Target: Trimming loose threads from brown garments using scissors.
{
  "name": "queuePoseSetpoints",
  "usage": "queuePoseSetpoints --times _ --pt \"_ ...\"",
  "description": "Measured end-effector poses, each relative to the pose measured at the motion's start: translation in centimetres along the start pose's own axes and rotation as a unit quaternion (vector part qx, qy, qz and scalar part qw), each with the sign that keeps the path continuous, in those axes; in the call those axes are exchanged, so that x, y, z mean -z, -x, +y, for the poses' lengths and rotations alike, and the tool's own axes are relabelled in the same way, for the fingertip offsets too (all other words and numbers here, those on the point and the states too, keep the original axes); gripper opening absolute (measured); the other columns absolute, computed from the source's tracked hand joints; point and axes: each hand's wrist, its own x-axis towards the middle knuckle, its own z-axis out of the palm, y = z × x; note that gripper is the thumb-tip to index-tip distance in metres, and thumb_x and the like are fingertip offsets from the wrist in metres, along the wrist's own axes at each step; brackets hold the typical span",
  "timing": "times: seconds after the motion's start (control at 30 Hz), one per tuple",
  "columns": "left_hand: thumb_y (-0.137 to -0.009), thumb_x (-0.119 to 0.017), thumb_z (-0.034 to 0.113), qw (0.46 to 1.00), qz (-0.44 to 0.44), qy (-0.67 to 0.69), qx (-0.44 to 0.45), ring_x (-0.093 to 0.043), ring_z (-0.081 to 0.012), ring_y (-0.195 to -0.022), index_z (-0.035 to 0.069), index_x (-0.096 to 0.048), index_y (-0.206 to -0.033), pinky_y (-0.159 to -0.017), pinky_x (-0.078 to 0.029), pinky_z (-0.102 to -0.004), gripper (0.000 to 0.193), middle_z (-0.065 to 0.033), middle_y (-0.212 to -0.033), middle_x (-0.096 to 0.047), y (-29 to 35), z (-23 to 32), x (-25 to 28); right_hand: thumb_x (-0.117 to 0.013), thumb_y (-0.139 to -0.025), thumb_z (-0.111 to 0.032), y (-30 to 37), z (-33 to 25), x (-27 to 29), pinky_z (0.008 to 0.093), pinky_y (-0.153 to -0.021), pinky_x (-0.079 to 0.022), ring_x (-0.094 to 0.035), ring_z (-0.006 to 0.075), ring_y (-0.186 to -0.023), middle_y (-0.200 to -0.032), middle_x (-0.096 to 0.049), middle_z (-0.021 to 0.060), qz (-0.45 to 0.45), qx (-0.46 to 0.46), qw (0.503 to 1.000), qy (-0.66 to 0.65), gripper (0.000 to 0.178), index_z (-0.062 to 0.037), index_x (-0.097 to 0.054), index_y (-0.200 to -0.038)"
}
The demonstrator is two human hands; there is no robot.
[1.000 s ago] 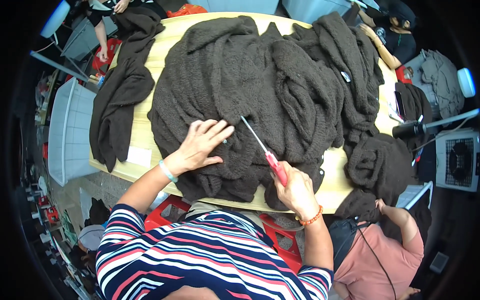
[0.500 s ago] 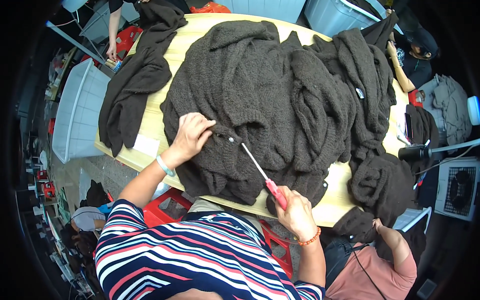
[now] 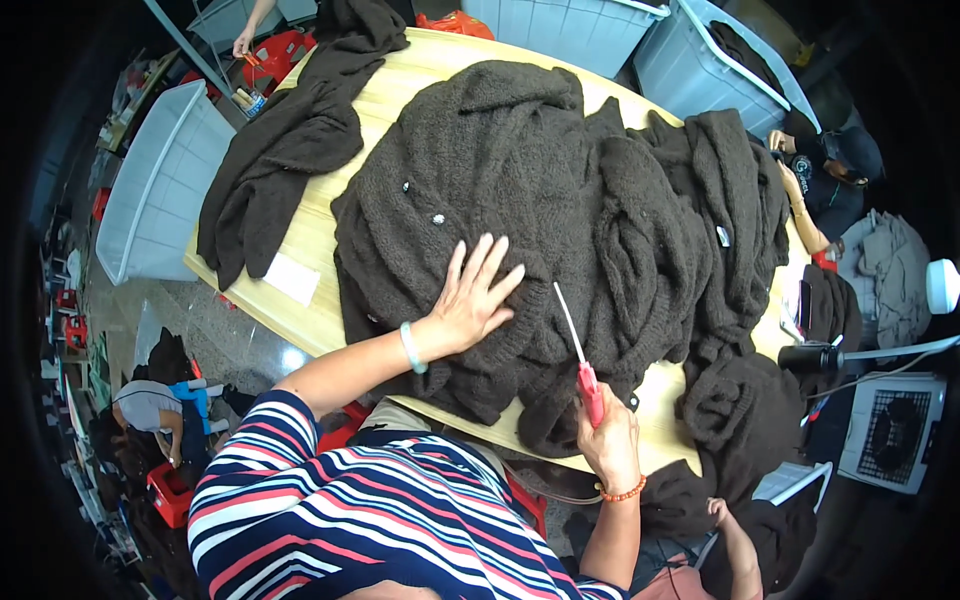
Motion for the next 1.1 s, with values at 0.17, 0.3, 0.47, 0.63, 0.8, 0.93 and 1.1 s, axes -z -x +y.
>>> queuePoseSetpoints --times 0.17,0.3,0.47,0.63,0.8,0.93,1.1 --pt "-0.076 -0.078 0.027 0.996 -0.062 0.01 -0.06 -0.016 -0.0426 -0.147 0.008 -0.045 -0.141 -0.117 -0.015 -0.0594 0.076 -0.0225 -0.155 -0.023 0.7 -1.7 -0.9 -0.064 -0.086 -0.014 0.2 -3.3 0.1 0.0487 -0.068 -0.05 -0.064 0.0437 -0.076 -0.076 -0.065 0.0214 -0.073 0.014 0.997 0.026 0.014 -0.0059 -0.063 -0.098" --pt "-0.078 -0.075 0.023 0.995 -0.058 0.035 -0.071 -0.017 -0.0418 -0.146 0.008 -0.042 -0.143 -0.116 -0.019 -0.0599 0.074 -0.0221 -0.155 -0.024 0.7 -2.4 -1.8 -0.065 -0.087 -0.017 -1.1 -5.2 -0.2 0.0483 -0.066 -0.051 -0.064 0.043 -0.074 -0.073 -0.064 0.0216 -0.104 0.033 0.992 0.065 0.015 -0.0071 -0.063 -0.098" --pt "-0.08 -0.07 0.023 0.996 -0.052 0.032 -0.069 -0.023 -0.0411 -0.145 0.004 -0.045 -0.14 -0.111 -0.025 -0.0623 0.068 -0.0235 -0.153 -0.029 1.3 -2.6 -2.2 -0.063 -0.087 -0.019 -6.2 -8.6 -1.5 0.0498 -0.067 -0.051 -0.065 0.0415 -0.073 -0.073 -0.065 0.0217 -0.081 0.11 0.984 0.116 0.013 -0.0073 -0.062 -0.094" --pt "-0.087 -0.06 0.027 0.996 -0.013 0.022 -0.081 -0.025 -0.0382 -0.145 0.002 -0.05 -0.137 -0.116 -0.019 -0.0579 0.057 -0.0234 -0.152 -0.033 1.2 -2.5 -2.9 -0.062 -0.087 -0.022 -11.1 -11.8 -4.1 0.0487 -0.071 -0.053 -0.067 0.0398 -0.075 -0.075 -0.066 0.0212 -0.047 0.174 0.973 0.143 0.018 -0.0053 -0.064 -0.095" --pt "-0.085 -0.064 0.026 0.996 -0.024 0.044 -0.081 -0.025 -0.0389 -0.145 0.004 -0.047 -0.139 -0.113 -0.024 -0.0609 0.061 -0.0229 -0.153 -0.031 1.4 -2.8 -2.2 -0.066 -0.084 -0.02 -8.7 -9.9 -3.2 0.0499 -0.067 -0.051 -0.065 0.0399 -0.07 -0.068 -0.064 0.0199 -0.083 0.186 0.968 0.144 0.016 -0.0056 -0.061 -0.089" --pt "-0.08 -0.072 0.025 0.994 -0.063 0.041 -0.074 -0.019 -0.0392 -0.147 0.003 -0.044 -0.142 -0.114 -0.024 -0.0591 0.071 -0.022 -0.156 -0.025 1.4 -2.8 -2.1 -0.068 -0.084 -0.021 -3.0 -5.6 0.1 0.0498 -0.066 -0.05 -0.064 0.0414 -0.07 -0.068 -0.063 0.0206 -0.125 0.091 0.974 0.163 0.017 -0.0068 -0.062 -0.09" --pt "-0.087 -0.067 0.04 0.988 -0.096 0.072 -0.097 -0.02 -0.038 -0.147 0.0 -0.049 -0.136 -0.117 -0.021 -0.0562 0.066 -0.0202 -0.151 -0.034 1.8 -3.1 -0.1 -0.066 -0.087 -0.02 3.0 -2.3 1.2 0.0497 -0.067 -0.049 -0.063 0.043 -0.073 -0.073 -0.064 0.0223 -0.114 -0.009 0.986 0.122 0.016 -0.0067 -0.062 -0.094"
